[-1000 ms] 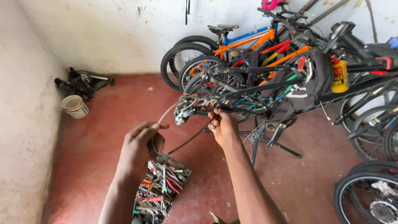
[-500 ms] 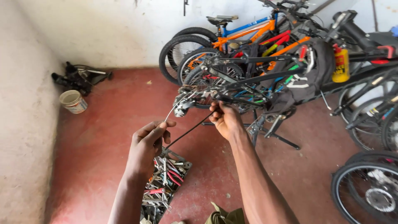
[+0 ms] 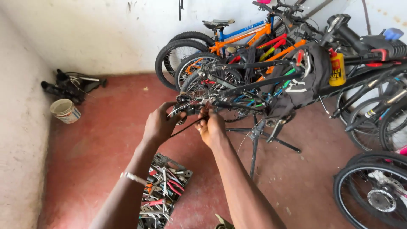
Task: The person lubricates a bicycle cable with a yellow bottle of lubricant and then threads the cable through the rear derailleur. They use a rag to wipe the derailleur and continue adjusting the cable tension by hand.
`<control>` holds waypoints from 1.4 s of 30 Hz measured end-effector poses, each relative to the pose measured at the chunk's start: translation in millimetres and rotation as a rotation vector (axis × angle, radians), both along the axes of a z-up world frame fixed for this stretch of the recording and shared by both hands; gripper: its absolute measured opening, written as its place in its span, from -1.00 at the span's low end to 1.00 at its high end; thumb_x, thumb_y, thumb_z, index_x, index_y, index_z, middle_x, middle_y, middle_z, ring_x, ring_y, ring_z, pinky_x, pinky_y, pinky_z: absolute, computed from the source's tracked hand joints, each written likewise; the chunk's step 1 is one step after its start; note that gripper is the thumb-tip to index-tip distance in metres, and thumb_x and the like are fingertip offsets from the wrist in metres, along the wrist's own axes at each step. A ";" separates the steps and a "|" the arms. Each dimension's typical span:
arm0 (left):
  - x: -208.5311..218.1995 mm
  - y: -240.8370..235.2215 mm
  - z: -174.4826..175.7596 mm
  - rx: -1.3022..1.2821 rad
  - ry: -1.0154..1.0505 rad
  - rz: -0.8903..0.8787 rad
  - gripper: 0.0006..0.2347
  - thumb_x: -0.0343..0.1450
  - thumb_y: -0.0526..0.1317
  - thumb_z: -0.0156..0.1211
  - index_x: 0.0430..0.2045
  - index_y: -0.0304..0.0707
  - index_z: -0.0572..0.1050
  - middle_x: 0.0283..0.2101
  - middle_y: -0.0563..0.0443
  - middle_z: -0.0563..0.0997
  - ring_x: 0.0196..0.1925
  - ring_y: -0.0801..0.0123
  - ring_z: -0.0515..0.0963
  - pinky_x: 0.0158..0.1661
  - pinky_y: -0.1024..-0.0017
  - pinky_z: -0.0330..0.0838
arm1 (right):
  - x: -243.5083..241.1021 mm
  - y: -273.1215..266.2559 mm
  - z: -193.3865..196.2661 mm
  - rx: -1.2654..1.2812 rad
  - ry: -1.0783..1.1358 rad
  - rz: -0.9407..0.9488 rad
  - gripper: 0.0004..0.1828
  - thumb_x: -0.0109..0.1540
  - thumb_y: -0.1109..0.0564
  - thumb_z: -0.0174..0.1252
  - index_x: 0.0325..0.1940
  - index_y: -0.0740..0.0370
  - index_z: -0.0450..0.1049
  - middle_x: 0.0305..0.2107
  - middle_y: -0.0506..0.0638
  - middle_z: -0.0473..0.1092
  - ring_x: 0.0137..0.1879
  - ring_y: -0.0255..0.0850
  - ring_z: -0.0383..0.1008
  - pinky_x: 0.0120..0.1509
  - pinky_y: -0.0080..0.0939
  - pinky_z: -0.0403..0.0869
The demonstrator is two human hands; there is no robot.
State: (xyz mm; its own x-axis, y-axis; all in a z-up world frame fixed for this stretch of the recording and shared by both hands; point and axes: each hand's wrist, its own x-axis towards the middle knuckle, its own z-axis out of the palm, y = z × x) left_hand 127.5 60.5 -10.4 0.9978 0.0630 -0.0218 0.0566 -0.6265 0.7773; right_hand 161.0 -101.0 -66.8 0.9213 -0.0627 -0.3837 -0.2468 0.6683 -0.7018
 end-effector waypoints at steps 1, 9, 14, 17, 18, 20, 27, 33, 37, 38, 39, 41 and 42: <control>-3.6 7.1 0.1 0.003 -0.001 -0.001 -0.62 0.27 0.07 0.19 -0.03 0.21 0.41 -0.66 0.12 0.48 -0.42 0.29 0.56 -0.27 0.28 0.42 | -0.9 2.5 -5.5 0.003 -0.001 -0.001 -0.58 0.35 0.03 -0.41 -0.37 0.20 0.32 -0.63 -0.08 0.24 -0.67 -0.38 0.10 -0.52 -0.40 0.15; -81.6 -6.2 31.7 -0.311 -0.375 -0.147 -0.90 0.29 -0.20 0.22 -0.42 -0.06 0.64 -0.72 -0.04 0.50 -0.68 0.40 0.33 -0.56 0.47 0.31 | -39.6 -59.6 -105.5 -0.014 0.228 -0.002 -0.62 0.32 -0.03 -0.23 -0.51 0.12 0.31 -0.76 -0.14 0.06 -0.74 -0.27 -0.10 -0.70 -0.30 0.01; -92.7 -55.9 44.0 -0.234 -0.354 -0.295 -0.86 0.31 -0.28 0.10 -0.38 -0.02 0.60 -0.45 -0.03 0.64 -0.36 -0.01 0.60 -0.35 0.20 0.47 | -56.2 -81.6 -132.0 -0.117 0.311 -0.093 -0.69 0.29 0.00 -0.18 -0.44 0.16 0.33 -0.79 -0.20 0.08 -0.78 -0.32 -0.11 -0.73 -0.31 -0.04; -101.2 -101.0 56.0 -0.052 -0.342 -0.411 -0.86 0.30 -0.25 0.09 -0.37 0.03 0.58 -0.43 0.04 0.63 -0.30 0.04 0.61 -0.30 0.15 0.49 | -64.5 -84.1 -130.7 -0.137 0.285 -0.109 -0.70 0.28 0.01 -0.14 -0.42 0.19 0.35 -0.74 -0.14 0.15 -0.77 -0.30 -0.05 -0.71 -0.30 0.01; -103.8 -116.6 60.3 0.020 -0.371 -0.456 -0.88 0.29 -0.23 0.12 -0.39 0.05 0.58 -0.44 0.08 0.63 -0.31 0.12 0.63 -0.28 0.20 0.52 | -65.6 -85.6 -128.8 -0.151 0.261 -0.101 -0.71 0.28 0.00 -0.12 -0.41 0.19 0.37 -0.71 -0.11 0.20 -0.76 -0.29 -0.01 -0.69 -0.29 0.06; -92.8 -126.5 49.1 0.014 -0.323 -0.387 -0.86 0.30 -0.19 0.08 -0.35 0.06 0.57 -0.45 0.04 0.62 -0.30 0.08 0.62 -0.30 0.13 0.51 | -69.0 -93.1 -124.4 -0.174 0.227 -0.101 -0.73 0.27 0.00 -0.08 -0.39 0.19 0.39 -0.66 -0.06 0.27 -0.74 -0.27 0.06 -0.65 -0.27 0.13; -112.8 -43.6 19.3 -0.243 0.086 0.256 -0.70 0.28 -0.33 -0.14 -0.40 0.06 0.61 -0.35 0.27 0.68 -0.42 0.57 0.57 -0.39 0.52 0.34 | -103.0 -103.3 -47.5 -0.294 0.028 0.002 -0.77 0.28 0.14 -0.03 -0.38 0.28 0.47 -0.51 0.10 0.46 -0.64 -0.28 0.26 -0.59 -0.34 0.21; -151.6 51.5 -39.5 -0.215 0.225 0.620 -0.72 0.40 -0.07 -0.07 -0.44 -0.12 0.63 -0.55 -0.03 0.57 -0.42 0.37 0.47 -0.33 0.40 0.24 | -128.1 -17.5 -3.4 -0.073 -0.073 0.269 -0.81 0.30 0.21 -0.05 -0.33 0.38 0.39 -0.52 0.21 0.47 -0.65 -0.17 0.38 -0.60 -0.29 0.41; -169.3 89.5 -90.3 -0.172 0.235 0.737 -0.75 0.40 -0.07 -0.02 -0.46 -0.10 0.63 -0.58 0.08 0.58 -0.49 0.40 0.44 -0.48 0.40 0.22 | -141.8 27.6 6.6 0.061 -0.150 0.376 -0.80 0.30 0.14 -0.05 -0.30 0.35 0.36 -0.44 0.29 0.48 -0.59 -0.10 0.45 -0.48 -0.24 0.49; -169.1 97.5 -101.9 -0.029 0.325 0.722 -0.66 0.39 0.02 -0.06 -0.51 -0.17 0.63 -0.51 -0.05 0.62 -0.37 0.20 0.52 -0.33 0.33 0.29 | -143.5 34.3 11.1 0.029 -0.186 0.456 -0.77 0.31 0.11 -0.09 -0.29 0.35 0.34 -0.39 0.32 0.47 -0.56 -0.07 0.47 -0.47 -0.20 0.50; -169.1 105.5 -113.3 0.111 0.414 0.705 -0.56 0.38 0.11 -0.10 -0.56 -0.24 0.62 -0.43 -0.19 0.66 -0.24 -0.01 0.59 -0.19 0.26 0.37 | -145.2 40.8 15.9 -0.003 -0.222 0.537 -0.74 0.33 0.08 -0.12 -0.27 0.34 0.32 -0.34 0.35 0.47 -0.53 -0.03 0.49 -0.46 -0.17 0.51; -165.5 112.6 -117.1 0.291 0.524 0.679 -0.46 0.36 0.21 -0.14 -0.49 -0.35 0.61 -0.33 -0.30 0.64 -0.19 -0.11 0.58 -0.19 0.19 0.39 | -149.0 48.9 10.6 -0.045 -0.218 0.578 -0.75 0.31 0.07 -0.09 -0.27 0.34 0.32 -0.33 0.32 0.47 -0.49 -0.06 0.49 -0.45 -0.20 0.50; -162.8 114.3 -119.7 0.473 0.633 0.632 -0.35 0.35 0.30 -0.17 -0.42 -0.45 0.59 -0.24 -0.42 0.62 -0.14 -0.22 0.57 -0.19 0.12 0.41 | -151.9 50.7 7.4 -0.091 -0.210 0.604 -0.75 0.30 0.06 -0.06 -0.26 0.34 0.33 -0.32 0.29 0.46 -0.45 -0.09 0.50 -0.44 -0.24 0.50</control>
